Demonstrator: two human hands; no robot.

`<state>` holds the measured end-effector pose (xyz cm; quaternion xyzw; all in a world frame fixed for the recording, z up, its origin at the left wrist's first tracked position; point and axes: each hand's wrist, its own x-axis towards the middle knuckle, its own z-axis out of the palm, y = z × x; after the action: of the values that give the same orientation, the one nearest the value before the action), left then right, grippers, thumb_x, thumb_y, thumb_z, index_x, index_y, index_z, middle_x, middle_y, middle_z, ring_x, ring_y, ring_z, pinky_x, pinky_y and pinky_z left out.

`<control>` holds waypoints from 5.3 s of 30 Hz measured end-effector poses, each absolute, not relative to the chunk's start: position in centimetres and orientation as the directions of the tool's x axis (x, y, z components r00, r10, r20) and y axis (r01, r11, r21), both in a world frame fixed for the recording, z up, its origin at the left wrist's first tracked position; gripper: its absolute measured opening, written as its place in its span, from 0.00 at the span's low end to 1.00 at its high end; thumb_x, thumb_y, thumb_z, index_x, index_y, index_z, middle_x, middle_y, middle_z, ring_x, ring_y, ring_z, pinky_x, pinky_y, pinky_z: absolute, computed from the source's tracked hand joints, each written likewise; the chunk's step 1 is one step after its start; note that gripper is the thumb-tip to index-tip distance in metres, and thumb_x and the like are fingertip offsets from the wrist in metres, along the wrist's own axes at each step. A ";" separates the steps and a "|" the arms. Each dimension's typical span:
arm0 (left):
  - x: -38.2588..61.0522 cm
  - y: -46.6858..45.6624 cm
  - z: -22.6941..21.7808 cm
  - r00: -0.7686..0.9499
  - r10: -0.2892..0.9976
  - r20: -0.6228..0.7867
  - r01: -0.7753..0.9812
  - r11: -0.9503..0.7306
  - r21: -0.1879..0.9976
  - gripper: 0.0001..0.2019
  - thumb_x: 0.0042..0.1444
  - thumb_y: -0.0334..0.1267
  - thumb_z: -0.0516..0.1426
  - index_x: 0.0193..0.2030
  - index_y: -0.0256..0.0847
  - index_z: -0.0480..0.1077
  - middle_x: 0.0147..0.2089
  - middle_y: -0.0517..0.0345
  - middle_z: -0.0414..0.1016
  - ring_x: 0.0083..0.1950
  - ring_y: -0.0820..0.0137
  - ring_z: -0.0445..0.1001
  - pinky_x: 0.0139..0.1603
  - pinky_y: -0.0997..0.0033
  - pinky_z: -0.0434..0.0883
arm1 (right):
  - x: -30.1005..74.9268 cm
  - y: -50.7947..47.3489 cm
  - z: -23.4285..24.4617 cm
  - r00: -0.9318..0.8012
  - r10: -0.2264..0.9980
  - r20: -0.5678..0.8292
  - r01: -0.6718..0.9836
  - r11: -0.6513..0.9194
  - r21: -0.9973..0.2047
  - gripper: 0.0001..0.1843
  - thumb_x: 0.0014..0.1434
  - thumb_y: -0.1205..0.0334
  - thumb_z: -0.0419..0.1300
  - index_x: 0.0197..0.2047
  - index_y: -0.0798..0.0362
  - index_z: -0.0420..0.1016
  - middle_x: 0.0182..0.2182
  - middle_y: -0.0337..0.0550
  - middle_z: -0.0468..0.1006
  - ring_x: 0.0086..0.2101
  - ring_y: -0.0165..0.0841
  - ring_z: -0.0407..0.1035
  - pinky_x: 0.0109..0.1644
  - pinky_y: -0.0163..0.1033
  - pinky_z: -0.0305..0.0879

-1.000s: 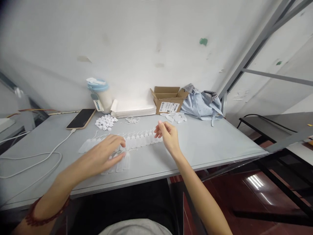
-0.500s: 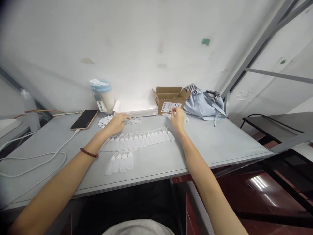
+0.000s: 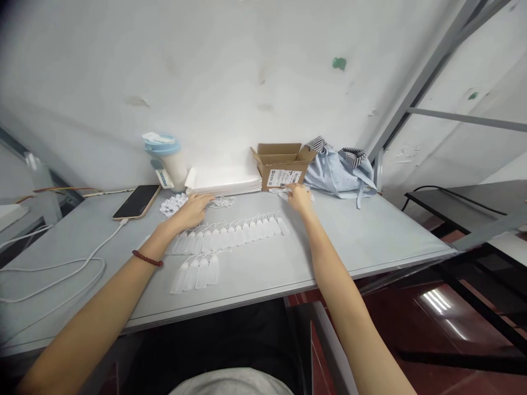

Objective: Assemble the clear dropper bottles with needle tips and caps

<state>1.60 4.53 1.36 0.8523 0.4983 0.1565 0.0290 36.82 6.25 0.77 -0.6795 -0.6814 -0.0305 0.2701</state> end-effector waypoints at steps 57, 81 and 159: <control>5.0 -0.5 3.5 -0.039 0.913 0.405 0.542 -0.321 0.777 0.14 0.52 0.34 0.52 0.45 0.37 0.71 0.42 0.53 0.75 0.39 0.68 0.74 0.43 0.68 0.73 | 28.5 1.5 2.5 -0.263 0.703 0.661 0.662 0.630 -0.406 0.08 0.60 0.58 0.56 0.41 0.50 0.73 0.35 0.45 0.79 0.36 0.38 0.73 0.41 0.44 0.69; 4.3 -0.1 3.3 -0.146 0.909 0.391 0.458 -0.288 0.841 0.09 0.51 0.30 0.55 0.35 0.41 0.77 0.44 0.57 0.79 0.47 0.64 0.75 0.46 0.67 0.72 | 28.5 1.2 2.9 -0.253 0.695 0.673 0.676 0.625 -0.391 0.10 0.61 0.54 0.56 0.41 0.49 0.73 0.36 0.46 0.79 0.36 0.39 0.73 0.40 0.44 0.70; 7.7 -3.4 5.1 0.131 0.986 0.100 0.091 -0.112 0.989 0.13 0.52 0.42 0.57 0.39 0.38 0.78 0.28 0.58 0.75 0.26 0.71 0.69 0.28 0.73 0.67 | 24.9 -2.0 3.7 -0.352 0.802 0.482 0.350 0.591 -0.727 0.14 0.58 0.57 0.60 0.46 0.52 0.74 0.38 0.46 0.78 0.36 0.35 0.72 0.38 0.41 0.72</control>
<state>7.71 -3.43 5.11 0.5805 0.4640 0.4681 0.4781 24.86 -2.01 3.66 -0.3693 -0.7797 0.2614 0.4329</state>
